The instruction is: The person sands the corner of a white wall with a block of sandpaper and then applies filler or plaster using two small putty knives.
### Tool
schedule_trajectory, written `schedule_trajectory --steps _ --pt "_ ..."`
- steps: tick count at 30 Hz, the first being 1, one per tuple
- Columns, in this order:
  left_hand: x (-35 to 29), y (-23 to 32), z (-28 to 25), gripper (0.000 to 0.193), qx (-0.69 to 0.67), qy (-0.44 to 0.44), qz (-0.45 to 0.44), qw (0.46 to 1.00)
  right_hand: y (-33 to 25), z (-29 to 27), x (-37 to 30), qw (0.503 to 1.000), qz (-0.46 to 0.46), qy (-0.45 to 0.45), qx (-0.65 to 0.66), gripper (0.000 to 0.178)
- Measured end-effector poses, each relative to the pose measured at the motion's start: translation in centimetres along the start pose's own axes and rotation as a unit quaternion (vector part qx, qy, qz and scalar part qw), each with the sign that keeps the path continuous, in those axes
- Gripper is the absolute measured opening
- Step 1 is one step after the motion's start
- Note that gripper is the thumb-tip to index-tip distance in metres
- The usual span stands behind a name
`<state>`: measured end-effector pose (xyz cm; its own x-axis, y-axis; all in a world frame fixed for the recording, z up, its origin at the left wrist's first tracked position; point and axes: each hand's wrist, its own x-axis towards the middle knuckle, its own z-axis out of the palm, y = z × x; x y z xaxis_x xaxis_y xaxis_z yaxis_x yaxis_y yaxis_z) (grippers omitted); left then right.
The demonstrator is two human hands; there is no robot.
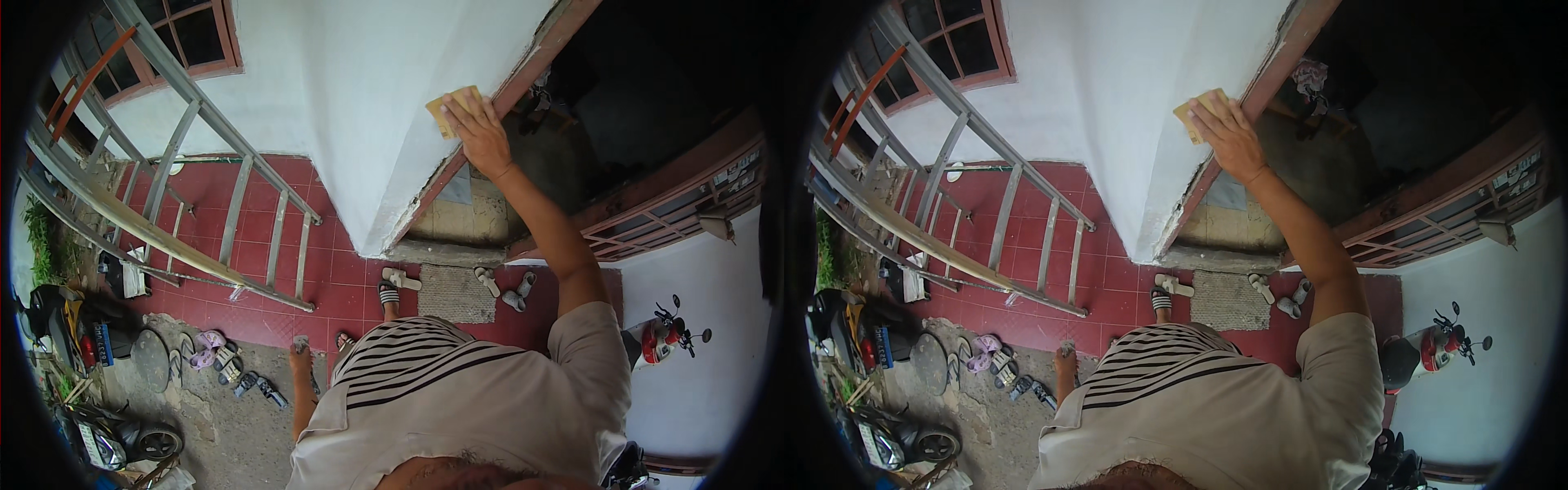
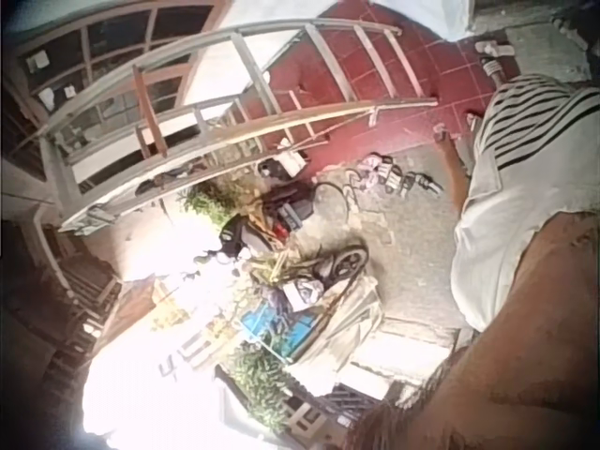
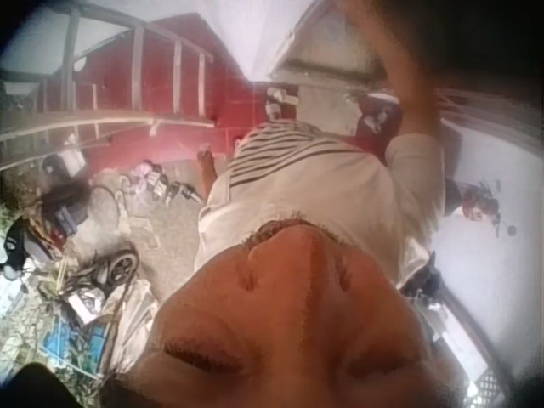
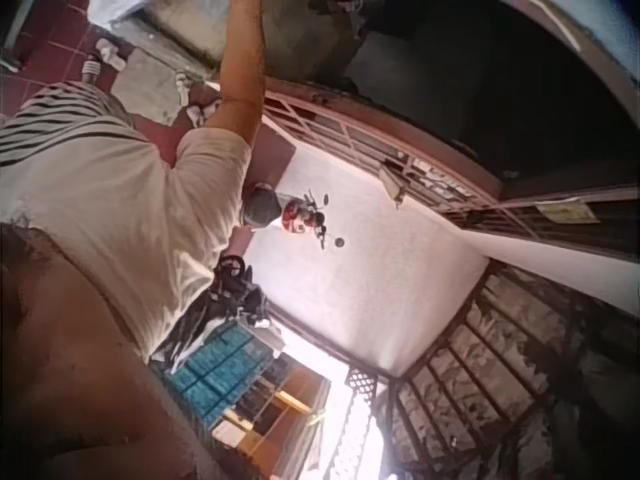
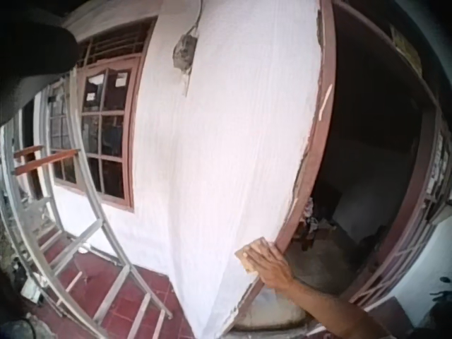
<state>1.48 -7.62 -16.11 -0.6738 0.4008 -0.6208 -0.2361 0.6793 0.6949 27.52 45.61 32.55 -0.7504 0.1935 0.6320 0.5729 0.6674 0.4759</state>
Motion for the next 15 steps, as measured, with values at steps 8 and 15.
schedule_trajectory --steps 8,15 --pt "1.0 0.7 -1.1 0.049 0.029 -0.012 -0.007 0.999 7.3 -5.6 7.4 0.991 -0.104 0.058 -0.067 0.051" --pt "1.8 3.8 0.9 0.041 0.024 -0.025 0.013 0.999 3.3 -3.2 3.9 0.971 -0.200 -0.100 0.081 0.055"
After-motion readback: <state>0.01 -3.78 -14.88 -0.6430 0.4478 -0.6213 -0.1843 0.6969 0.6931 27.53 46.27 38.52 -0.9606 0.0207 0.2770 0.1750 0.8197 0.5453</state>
